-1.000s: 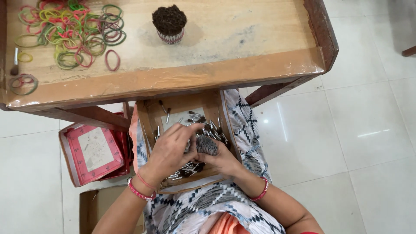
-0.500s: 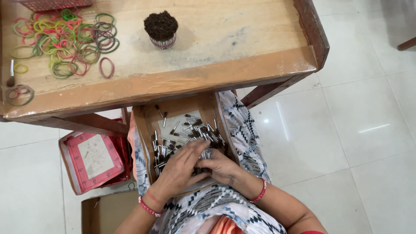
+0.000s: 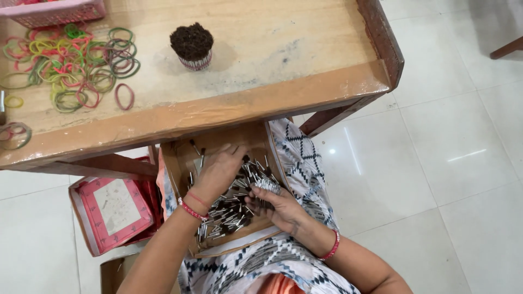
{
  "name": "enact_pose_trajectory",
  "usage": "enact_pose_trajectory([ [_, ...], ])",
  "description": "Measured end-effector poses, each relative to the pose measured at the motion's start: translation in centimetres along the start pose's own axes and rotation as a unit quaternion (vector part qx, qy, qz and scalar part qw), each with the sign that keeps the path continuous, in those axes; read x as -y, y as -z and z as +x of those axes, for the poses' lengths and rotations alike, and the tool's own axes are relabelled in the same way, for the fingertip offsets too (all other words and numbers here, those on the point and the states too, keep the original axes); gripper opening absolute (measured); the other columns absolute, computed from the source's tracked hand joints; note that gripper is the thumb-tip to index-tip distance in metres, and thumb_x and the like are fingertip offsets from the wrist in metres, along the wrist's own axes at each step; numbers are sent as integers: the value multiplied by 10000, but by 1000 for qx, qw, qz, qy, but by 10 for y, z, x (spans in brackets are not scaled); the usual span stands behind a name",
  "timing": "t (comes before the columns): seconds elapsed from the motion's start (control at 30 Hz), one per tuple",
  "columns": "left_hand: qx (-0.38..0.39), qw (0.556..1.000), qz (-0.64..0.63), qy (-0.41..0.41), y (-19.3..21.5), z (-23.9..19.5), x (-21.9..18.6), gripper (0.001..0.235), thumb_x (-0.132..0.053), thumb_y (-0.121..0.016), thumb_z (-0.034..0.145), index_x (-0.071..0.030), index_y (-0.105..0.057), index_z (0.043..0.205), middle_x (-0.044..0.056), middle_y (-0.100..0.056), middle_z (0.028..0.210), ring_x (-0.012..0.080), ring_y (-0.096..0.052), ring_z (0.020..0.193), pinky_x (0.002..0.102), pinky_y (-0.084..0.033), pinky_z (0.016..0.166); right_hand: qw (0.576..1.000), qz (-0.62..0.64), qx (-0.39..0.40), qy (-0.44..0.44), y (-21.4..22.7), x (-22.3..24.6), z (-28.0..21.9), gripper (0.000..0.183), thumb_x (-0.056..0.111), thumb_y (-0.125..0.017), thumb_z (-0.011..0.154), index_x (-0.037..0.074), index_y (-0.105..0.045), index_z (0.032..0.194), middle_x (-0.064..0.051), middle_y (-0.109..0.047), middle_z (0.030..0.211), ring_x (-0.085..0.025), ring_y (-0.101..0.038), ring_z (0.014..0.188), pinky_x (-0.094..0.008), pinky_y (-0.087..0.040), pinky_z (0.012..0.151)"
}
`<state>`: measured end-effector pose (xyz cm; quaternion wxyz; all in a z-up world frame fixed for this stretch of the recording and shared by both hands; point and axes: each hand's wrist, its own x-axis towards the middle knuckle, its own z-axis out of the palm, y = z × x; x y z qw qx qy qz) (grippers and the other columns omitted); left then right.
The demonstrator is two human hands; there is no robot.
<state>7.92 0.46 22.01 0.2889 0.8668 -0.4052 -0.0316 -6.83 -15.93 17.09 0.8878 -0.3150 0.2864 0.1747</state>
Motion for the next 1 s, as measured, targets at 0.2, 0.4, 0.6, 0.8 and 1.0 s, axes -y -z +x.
enact_pose_trajectory([
  [0.2, 52, 992, 107, -34, -19, -2, 3, 311, -40, -623, 845, -41, -594, 1155, 155, -699, 1078, 346, -663, 1109, 434, -568, 890, 1000, 0, 4, 5, 15, -9, 7, 308, 187, -779, 906, -8, -702, 1133, -89, -728, 1016, -229, -728, 959, -375, -625, 871],
  [0.4, 48, 987, -131, 82, 15, -15, -13, 337, -29, -716, 827, -43, -650, 1157, 143, -711, 1072, 279, -721, 985, 377, -578, 854, 1000, 8, -17, -10, 8, -3, 6, 353, 259, -742, 917, 22, -683, 1172, -70, -738, 1005, -218, -733, 944, -367, -636, 855],
  [0.6, -67, 983, -153, -71, 15, -60, -56, 274, -12, -753, 812, -41, -679, 1074, 112, -688, 1102, 301, -671, 1042, 407, -567, 874, 997, 51, 48, -29, 22, -13, 16, 349, 350, -689, 993, 45, -674, 1163, -70, -726, 1010, -195, -712, 904, -368, -619, 810],
  [0.8, -160, 975, -80, -133, 13, -69, -70, 273, -36, -783, 790, -51, -687, 1045, 66, -665, 1126, 292, -665, 1106, 410, -556, 951, 997, 41, 59, 18, 2, 3, 6, 264, 185, -710, 985, 69, -675, 1220, -8, -741, 1073, -139, -682, 995, -326, -574, 848],
  [1.0, -226, 921, -308, 80, 6, -80, -62, 156, 5, -743, 861, -21, -694, 1006, 106, -754, 1035, 221, -750, 949, 322, -588, 866, 994, 10, 39, 106, -20, 12, -5, 360, 101, -765, 887, 92, -676, 1235, -62, -737, 1019, -191, -711, 960, -363, -603, 872],
])
